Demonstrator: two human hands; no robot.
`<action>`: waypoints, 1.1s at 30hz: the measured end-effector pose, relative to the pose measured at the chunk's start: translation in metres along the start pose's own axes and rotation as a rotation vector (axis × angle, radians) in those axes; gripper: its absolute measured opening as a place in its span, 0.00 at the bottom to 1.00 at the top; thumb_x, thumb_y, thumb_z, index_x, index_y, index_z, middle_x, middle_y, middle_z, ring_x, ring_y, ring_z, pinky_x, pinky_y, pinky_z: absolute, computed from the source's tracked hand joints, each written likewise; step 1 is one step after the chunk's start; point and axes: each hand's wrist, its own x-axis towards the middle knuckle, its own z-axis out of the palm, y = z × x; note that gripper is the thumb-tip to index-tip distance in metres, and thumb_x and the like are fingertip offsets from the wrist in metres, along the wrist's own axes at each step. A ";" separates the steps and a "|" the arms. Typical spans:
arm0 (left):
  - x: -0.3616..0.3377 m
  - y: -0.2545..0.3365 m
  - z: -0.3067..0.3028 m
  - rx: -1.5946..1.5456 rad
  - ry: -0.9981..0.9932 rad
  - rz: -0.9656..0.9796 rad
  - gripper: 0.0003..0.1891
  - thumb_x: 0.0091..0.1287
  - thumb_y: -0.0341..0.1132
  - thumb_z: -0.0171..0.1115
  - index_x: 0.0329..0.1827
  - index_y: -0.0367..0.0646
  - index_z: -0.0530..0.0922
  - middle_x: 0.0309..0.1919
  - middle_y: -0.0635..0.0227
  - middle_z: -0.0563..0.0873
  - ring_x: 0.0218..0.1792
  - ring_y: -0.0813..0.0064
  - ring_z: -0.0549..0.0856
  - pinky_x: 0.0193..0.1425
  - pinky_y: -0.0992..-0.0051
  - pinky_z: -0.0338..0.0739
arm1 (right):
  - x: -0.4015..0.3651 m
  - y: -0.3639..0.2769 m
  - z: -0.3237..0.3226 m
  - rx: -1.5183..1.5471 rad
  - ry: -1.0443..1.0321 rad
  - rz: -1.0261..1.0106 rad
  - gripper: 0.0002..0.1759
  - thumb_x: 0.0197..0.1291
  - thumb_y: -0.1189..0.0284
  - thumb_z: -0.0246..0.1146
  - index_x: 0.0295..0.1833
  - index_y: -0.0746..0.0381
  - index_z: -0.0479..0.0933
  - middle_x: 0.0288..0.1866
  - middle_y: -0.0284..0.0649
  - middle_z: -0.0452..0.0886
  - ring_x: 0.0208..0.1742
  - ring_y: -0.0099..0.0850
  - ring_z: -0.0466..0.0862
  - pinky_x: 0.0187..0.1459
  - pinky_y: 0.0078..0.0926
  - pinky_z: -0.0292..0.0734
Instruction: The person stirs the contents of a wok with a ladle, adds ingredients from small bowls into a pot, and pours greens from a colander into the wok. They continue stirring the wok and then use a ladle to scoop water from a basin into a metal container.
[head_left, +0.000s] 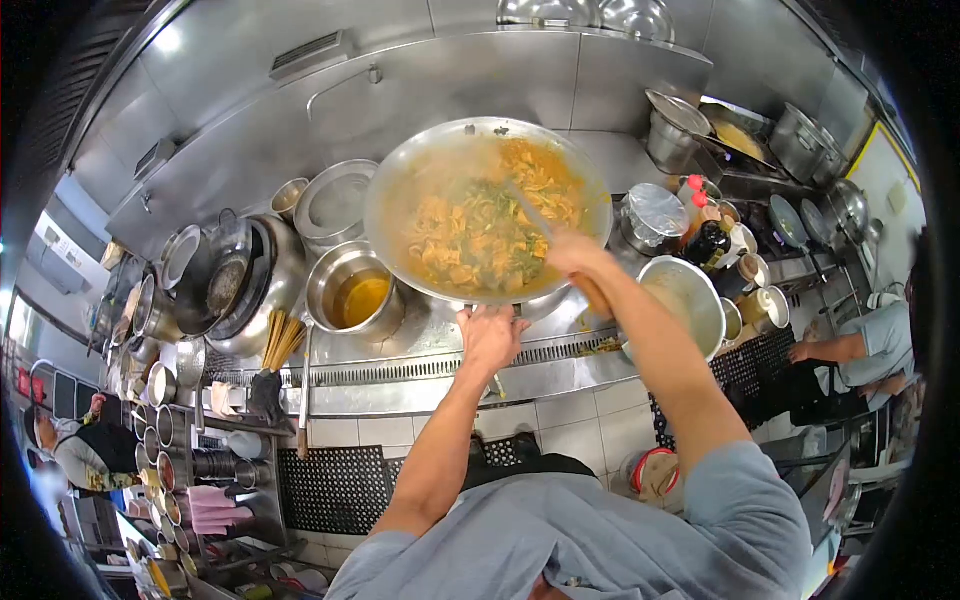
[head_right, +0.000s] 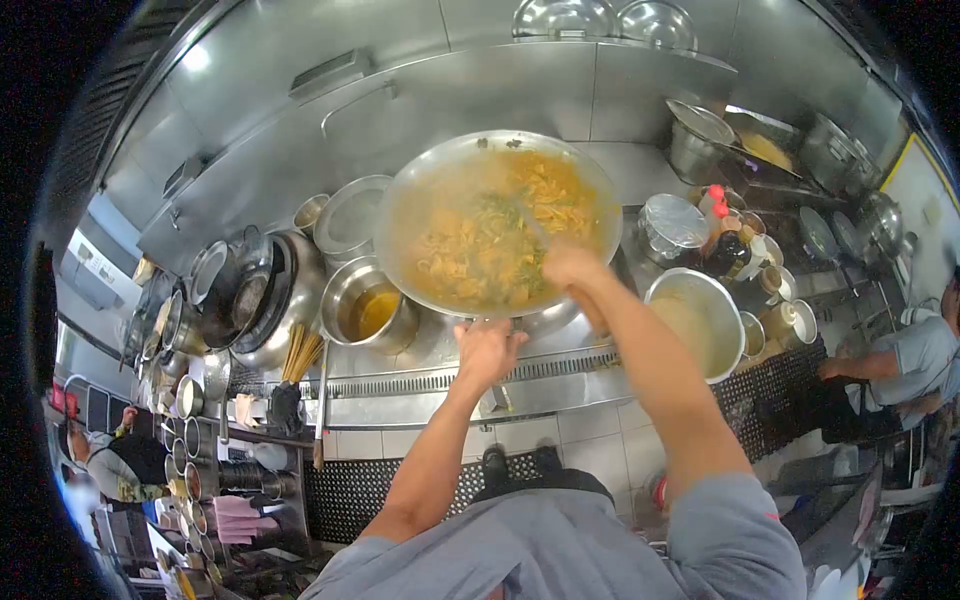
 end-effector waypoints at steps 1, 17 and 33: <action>-0.001 -0.004 0.001 -0.007 -0.002 0.001 0.12 0.64 0.44 0.68 0.35 0.43 0.84 0.31 0.61 0.87 0.44 0.60 0.83 0.52 0.54 0.63 | -0.002 -0.006 0.011 -0.007 -0.040 -0.043 0.25 0.52 0.77 0.55 0.58 0.74 0.69 0.36 0.61 0.84 0.30 0.49 0.87 0.28 0.45 0.79; -0.004 -0.015 0.001 -0.078 0.058 0.026 0.13 0.63 0.45 0.68 0.31 0.45 0.82 0.30 0.61 0.87 0.41 0.59 0.82 0.53 0.54 0.62 | -0.172 -0.053 0.002 0.045 -0.313 0.177 0.24 0.56 0.76 0.54 0.59 0.71 0.65 0.41 0.65 0.82 0.41 0.57 0.85 0.40 0.47 0.80; -0.004 -0.018 -0.004 -0.056 0.065 0.096 0.14 0.63 0.45 0.67 0.30 0.44 0.82 0.28 0.59 0.86 0.38 0.56 0.83 0.50 0.54 0.61 | -0.208 -0.033 -0.050 0.162 -0.249 0.130 0.37 0.70 0.59 0.55 0.80 0.58 0.53 0.44 0.57 0.84 0.38 0.55 0.85 0.44 0.47 0.80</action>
